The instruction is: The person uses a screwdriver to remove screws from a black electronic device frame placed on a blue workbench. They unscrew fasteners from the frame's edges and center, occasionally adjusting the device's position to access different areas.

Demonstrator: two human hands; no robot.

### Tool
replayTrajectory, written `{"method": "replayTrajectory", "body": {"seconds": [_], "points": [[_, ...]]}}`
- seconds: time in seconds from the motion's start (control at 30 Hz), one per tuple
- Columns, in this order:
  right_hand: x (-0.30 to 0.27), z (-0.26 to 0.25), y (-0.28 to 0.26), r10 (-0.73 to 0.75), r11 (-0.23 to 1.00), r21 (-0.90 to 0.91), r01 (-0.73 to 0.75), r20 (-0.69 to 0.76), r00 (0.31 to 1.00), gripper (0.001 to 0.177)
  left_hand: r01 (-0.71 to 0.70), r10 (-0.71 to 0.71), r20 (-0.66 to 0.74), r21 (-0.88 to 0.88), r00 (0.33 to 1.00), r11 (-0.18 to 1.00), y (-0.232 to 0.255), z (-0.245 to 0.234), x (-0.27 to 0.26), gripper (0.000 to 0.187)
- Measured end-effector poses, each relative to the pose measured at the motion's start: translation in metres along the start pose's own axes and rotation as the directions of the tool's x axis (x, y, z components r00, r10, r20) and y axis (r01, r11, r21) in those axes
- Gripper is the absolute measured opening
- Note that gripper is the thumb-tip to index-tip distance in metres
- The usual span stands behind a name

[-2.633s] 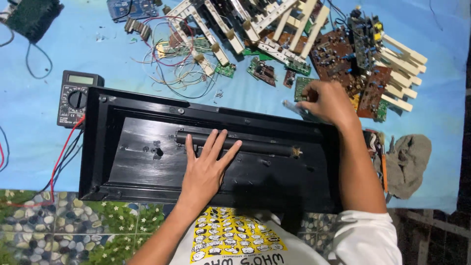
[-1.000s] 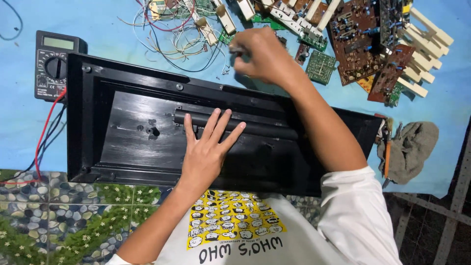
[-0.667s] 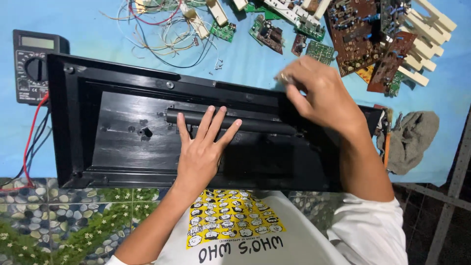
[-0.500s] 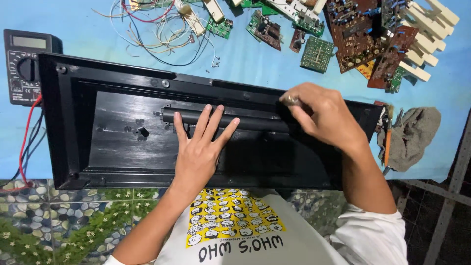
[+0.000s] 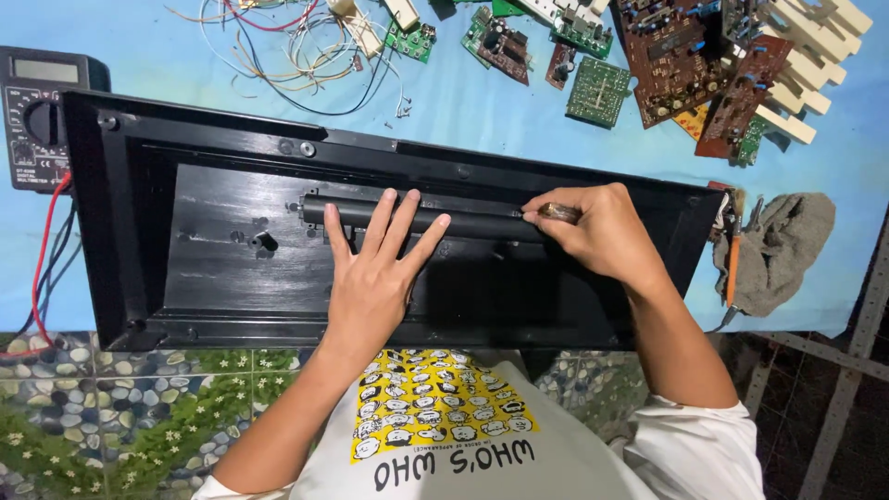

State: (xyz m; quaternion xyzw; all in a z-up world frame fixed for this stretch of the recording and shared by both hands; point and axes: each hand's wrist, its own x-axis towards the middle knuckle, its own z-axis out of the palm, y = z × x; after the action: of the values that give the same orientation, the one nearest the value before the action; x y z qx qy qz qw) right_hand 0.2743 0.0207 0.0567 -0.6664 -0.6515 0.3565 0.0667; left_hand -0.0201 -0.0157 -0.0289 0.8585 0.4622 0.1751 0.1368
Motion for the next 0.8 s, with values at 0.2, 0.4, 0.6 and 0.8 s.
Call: {"method": "replayTrajectory", "body": {"seconds": [0.2,0.4,0.6,0.8], "points": [[-0.002,0.0,-0.006,-0.011,1.0,-0.013,0.011,0.007,1.0,0.022,-0.002,0.002,-0.006,-0.001,1.0,1.0,0.001,-0.002,0.001,0.065],[-0.001,0.001,-0.012,0.036,0.986,-0.163,-0.032,0.024,0.999,0.027,-0.008,0.007,-0.019,-0.009,1.0,1.0,0.0,0.001,-0.001,0.063],[0.001,0.002,-0.013,0.031,0.952,-0.305,-0.017,0.042,0.999,0.026,-0.014,0.014,-0.032,0.001,0.999,1.0,0.0,-0.001,-0.001,0.063],[-0.006,0.013,-0.01,-0.085,0.908,-0.415,0.052,-0.062,0.994,0.02,-0.011,0.011,-0.034,-0.009,0.999,1.0,-0.001,0.003,-0.002,0.064]]}}
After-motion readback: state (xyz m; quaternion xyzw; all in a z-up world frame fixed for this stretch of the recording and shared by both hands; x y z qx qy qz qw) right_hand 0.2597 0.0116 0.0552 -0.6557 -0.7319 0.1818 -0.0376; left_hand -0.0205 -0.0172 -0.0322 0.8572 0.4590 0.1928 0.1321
